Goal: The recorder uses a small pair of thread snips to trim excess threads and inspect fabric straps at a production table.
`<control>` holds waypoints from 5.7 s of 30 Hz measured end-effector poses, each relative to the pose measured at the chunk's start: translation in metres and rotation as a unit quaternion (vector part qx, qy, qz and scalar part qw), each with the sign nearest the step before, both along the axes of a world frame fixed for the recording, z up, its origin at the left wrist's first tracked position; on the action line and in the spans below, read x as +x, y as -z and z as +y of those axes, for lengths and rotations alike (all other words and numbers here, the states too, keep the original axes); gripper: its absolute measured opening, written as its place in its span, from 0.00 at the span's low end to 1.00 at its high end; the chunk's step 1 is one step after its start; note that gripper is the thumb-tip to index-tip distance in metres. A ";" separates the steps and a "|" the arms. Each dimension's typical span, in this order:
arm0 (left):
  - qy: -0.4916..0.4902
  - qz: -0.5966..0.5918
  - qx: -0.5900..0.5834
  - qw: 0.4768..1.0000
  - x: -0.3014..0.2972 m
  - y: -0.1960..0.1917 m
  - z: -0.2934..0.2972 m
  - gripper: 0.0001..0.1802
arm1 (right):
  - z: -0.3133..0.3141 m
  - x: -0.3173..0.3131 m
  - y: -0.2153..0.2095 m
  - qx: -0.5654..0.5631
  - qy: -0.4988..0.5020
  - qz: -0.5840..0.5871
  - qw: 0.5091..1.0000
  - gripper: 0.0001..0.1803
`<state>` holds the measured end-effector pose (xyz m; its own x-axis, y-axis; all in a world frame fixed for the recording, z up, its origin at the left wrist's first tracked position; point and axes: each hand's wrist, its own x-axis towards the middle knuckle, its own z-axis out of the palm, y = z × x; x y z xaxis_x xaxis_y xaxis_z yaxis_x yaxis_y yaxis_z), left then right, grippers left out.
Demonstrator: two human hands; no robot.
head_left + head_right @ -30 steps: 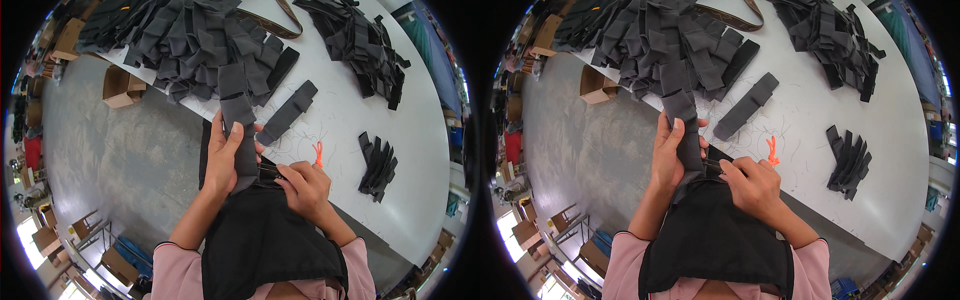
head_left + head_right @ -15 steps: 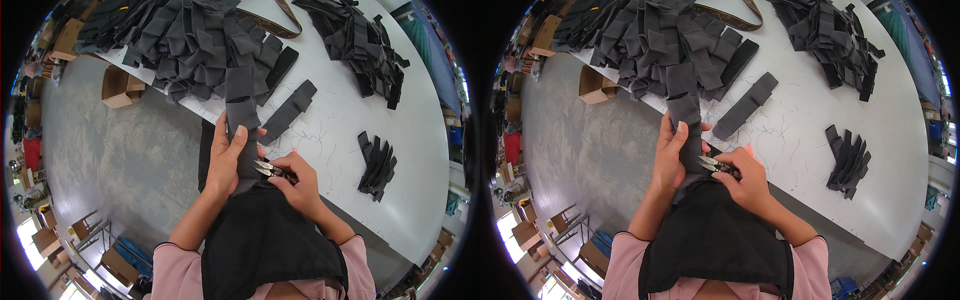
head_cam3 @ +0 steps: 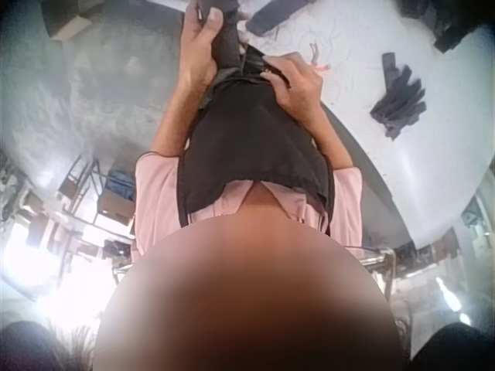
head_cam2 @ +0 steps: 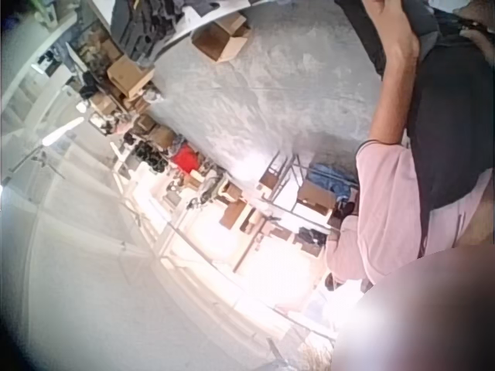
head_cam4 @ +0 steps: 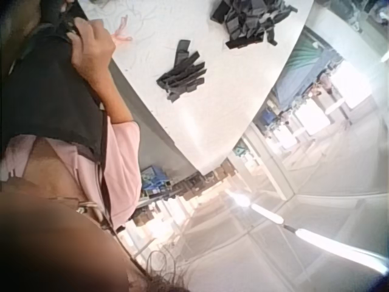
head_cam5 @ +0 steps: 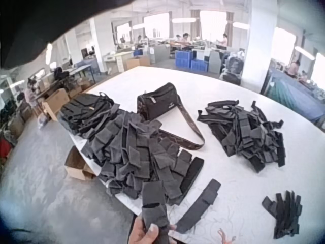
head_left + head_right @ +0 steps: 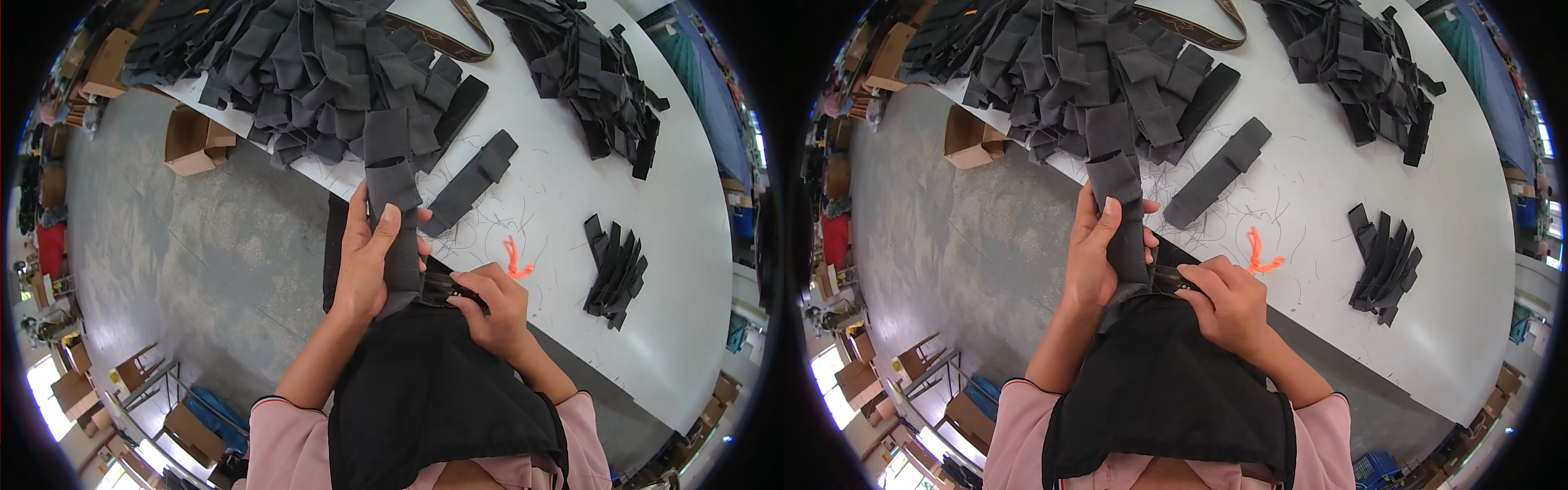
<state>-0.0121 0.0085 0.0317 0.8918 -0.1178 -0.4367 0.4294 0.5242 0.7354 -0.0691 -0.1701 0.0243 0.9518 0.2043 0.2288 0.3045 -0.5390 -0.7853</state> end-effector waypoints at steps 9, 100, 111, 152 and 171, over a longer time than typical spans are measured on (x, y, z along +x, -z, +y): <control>0.023 0.002 0.017 1.000 -0.003 -0.001 -0.002 0.32 | 0.003 0.004 -0.001 -0.072 -0.013 -0.081 0.994 0.17; 0.180 -0.106 0.066 0.976 -0.015 0.002 0.004 0.55 | 0.023 0.089 0.028 0.114 0.017 -0.024 0.993 0.20; 0.116 -0.062 0.040 0.991 -0.029 0.010 -0.005 0.38 | 0.025 0.087 0.000 0.463 0.122 0.228 0.848 0.08; 0.202 -0.213 0.281 0.914 -0.018 0.014 0.017 0.36 | -0.010 0.008 -0.004 0.073 0.055 0.029 0.995 0.12; 0.290 -0.237 0.258 0.891 -0.016 0.010 0.026 0.37 | -0.025 0.024 -0.009 0.041 -0.066 0.088 0.993 0.14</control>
